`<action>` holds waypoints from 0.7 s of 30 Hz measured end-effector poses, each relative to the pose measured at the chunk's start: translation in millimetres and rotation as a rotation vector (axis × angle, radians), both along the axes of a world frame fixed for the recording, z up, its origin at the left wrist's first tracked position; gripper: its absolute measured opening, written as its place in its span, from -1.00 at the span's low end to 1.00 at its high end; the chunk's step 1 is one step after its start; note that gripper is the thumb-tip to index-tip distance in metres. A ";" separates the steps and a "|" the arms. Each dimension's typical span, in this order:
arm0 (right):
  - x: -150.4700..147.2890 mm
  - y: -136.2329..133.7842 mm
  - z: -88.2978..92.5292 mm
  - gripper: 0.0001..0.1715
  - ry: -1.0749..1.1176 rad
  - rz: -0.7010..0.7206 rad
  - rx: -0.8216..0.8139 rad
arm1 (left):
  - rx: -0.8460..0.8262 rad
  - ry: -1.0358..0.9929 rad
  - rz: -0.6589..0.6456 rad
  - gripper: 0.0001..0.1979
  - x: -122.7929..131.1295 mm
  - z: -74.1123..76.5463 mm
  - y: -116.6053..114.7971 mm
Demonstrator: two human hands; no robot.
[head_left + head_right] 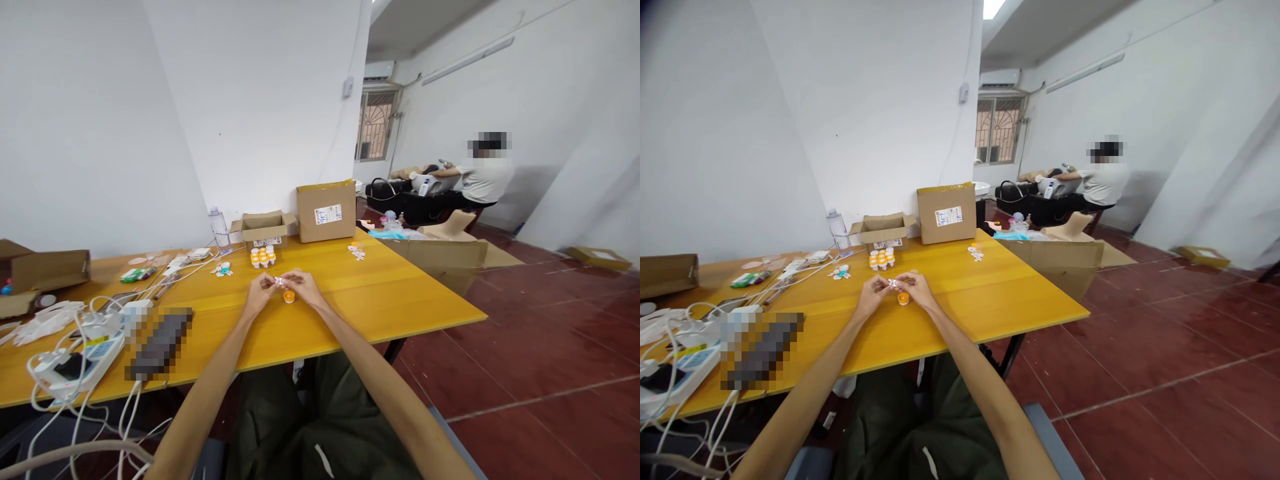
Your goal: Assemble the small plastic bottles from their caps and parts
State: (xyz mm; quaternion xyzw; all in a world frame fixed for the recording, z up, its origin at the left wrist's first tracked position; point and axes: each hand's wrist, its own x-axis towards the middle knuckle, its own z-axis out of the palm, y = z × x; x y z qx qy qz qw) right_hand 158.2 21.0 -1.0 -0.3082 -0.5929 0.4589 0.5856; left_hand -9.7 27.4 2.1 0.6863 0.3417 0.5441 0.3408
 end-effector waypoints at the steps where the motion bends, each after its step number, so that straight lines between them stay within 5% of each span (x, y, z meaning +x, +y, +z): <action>1: 0.0 0.7 -0.5 -0.70 -0.006 -0.002 0.001 | 0.004 0.000 -0.003 -0.72 -0.1 0.0 -0.2; 21: 1.6 2.8 -1.0 -0.71 -0.021 -0.013 0.029 | 0.050 0.022 -0.012 -0.81 2.4 6.5 -7.6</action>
